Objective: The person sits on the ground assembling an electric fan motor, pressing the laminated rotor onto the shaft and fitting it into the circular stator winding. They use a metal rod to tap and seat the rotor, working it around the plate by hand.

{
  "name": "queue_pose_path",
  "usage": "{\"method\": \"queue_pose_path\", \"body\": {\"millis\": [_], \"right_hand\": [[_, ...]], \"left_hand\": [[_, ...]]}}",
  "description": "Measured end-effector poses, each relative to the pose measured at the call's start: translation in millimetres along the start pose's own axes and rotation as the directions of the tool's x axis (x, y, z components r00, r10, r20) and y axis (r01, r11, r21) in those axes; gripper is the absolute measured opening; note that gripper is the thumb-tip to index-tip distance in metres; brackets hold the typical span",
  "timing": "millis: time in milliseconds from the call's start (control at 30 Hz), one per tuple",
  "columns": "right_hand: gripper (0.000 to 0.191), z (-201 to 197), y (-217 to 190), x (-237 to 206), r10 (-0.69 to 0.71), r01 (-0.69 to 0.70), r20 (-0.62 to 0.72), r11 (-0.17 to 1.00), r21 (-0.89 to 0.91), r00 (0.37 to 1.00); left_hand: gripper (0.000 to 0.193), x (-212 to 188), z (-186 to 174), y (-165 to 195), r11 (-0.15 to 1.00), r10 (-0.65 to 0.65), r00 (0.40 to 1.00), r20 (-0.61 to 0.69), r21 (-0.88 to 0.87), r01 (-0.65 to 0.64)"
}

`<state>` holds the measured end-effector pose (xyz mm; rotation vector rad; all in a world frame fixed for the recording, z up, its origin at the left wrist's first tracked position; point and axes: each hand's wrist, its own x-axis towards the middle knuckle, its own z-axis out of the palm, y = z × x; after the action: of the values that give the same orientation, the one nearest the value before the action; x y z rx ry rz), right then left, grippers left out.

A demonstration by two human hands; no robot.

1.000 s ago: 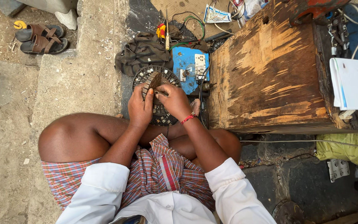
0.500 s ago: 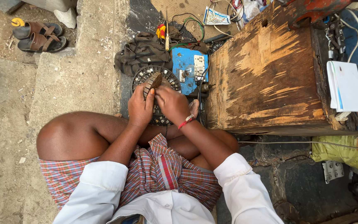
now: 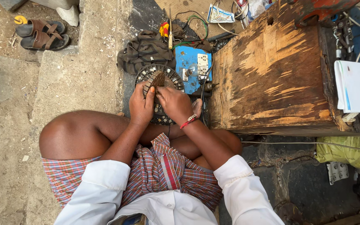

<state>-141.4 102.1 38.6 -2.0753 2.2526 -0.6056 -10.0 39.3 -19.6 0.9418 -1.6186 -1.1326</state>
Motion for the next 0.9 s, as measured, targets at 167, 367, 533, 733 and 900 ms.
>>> {"method": "queue_pose_path", "body": {"millis": [167,367,533,733,900], "right_hand": [[0.023,-5,-5,-5,-0.253,0.235,-0.111,0.959,-0.159,0.961],[0.026,7,7,-2,0.096,-0.098,0.026,0.992,0.085,0.995],[0.035,15,34,18,0.232,-0.456,0.407,0.628,0.631,0.883],[0.041,23,48,15,0.3,-0.674,0.603,0.329,0.662,0.739],[0.04,30,41,6,0.316,-0.608,0.52,0.403,0.684,0.794]], "left_hand": [[0.028,0,1,0,1.0,0.011,1.0,-0.009,-0.011,-0.011],[0.026,-2,1,-1,0.999,0.033,0.999,0.009,0.002,-0.033],[0.025,-2,-3,-3,0.999,-0.001,1.0,-0.006,-0.033,0.001],[0.026,-2,-3,-3,1.0,0.014,1.0,-0.015,-0.017,-0.014],[0.026,-3,-4,-3,1.0,0.0,1.0,0.023,-0.024,0.0]]}}
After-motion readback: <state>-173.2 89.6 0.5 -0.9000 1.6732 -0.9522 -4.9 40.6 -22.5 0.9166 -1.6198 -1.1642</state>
